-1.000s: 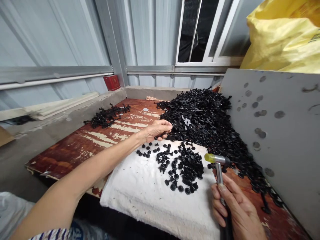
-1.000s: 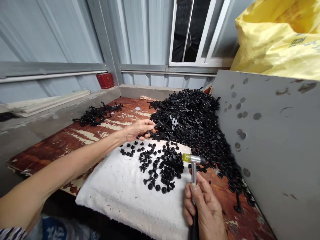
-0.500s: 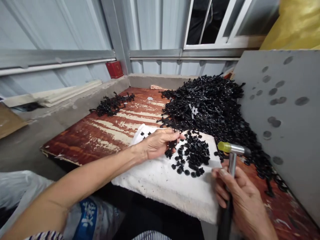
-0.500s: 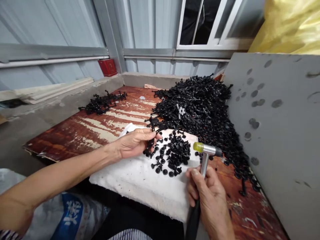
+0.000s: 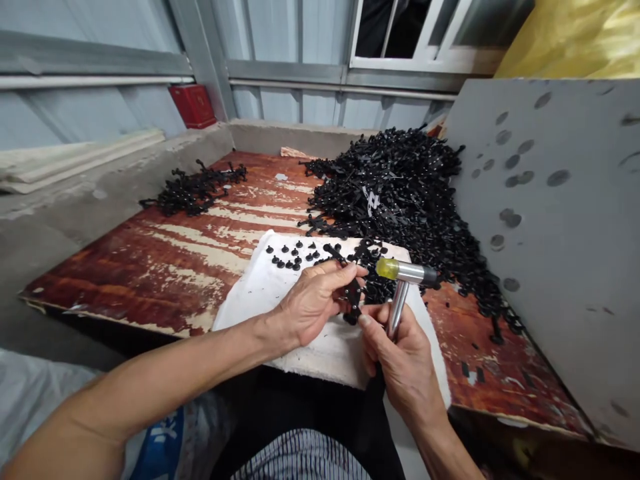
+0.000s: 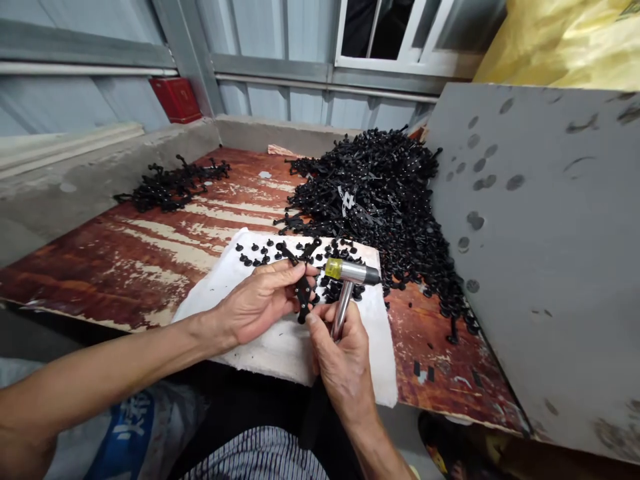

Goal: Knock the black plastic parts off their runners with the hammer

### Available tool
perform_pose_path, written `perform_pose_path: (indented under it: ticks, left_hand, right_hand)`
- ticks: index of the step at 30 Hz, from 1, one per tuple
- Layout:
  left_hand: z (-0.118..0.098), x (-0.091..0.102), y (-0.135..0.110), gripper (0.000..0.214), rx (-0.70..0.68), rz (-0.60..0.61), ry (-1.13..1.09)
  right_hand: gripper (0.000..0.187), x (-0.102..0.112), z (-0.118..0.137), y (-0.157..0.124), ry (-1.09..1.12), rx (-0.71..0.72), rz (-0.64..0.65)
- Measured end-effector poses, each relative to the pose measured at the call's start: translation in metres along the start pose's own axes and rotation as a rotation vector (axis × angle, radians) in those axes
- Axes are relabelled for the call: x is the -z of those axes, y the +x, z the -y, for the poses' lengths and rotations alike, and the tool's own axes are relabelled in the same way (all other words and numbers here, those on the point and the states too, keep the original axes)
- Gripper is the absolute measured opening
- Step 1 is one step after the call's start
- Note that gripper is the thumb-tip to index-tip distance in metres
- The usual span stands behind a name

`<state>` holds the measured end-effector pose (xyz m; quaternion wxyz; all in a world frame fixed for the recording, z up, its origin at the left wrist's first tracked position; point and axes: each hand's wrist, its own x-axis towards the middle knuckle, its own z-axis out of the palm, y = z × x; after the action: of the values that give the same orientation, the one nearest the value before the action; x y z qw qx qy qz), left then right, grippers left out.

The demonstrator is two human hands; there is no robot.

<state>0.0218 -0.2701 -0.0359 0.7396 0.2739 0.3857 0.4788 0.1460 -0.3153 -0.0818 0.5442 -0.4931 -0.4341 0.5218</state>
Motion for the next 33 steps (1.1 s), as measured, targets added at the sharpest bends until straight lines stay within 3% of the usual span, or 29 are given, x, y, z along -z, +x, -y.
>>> perform_pose_path:
  ticks: [7,13,16,20,24,28,33]
  left_hand:
    - [0.005,0.017,-0.012,0.023,-0.066,-0.002,0.283]
    - [0.005,0.026,-0.011,0.021,-0.013,-0.001,0.360]
    - [0.003,0.031,-0.014,0.021,-0.026,0.119,0.403]
    - [0.003,0.037,-0.020,0.037,-0.079,0.262,0.411]
    - [0.004,0.041,-0.022,0.038,-0.073,0.222,0.398]
    - [0.005,0.043,-0.022,0.026,-0.058,0.212,0.378]
    - [0.009,0.040,-0.023,0.026,-0.023,0.153,0.213]
  right_hand:
    - [0.030,-0.007,-0.008,-0.002,-0.080,-0.027,0.058]
    - [0.029,-0.014,-0.011,-0.005,-0.072,-0.028,0.092]
    - [0.030,-0.016,-0.012,-0.005,-0.010,-0.032,0.111]
    - [0.032,-0.018,-0.011,-0.006,0.129,-0.063,0.096]
    - [0.033,-0.021,-0.010,-0.008,0.176,-0.058,0.062]
    - [0.033,-0.022,-0.008,-0.010,0.154,-0.073,0.063]
    - [0.034,-0.023,-0.009,-0.012,0.146,-0.069,0.094]
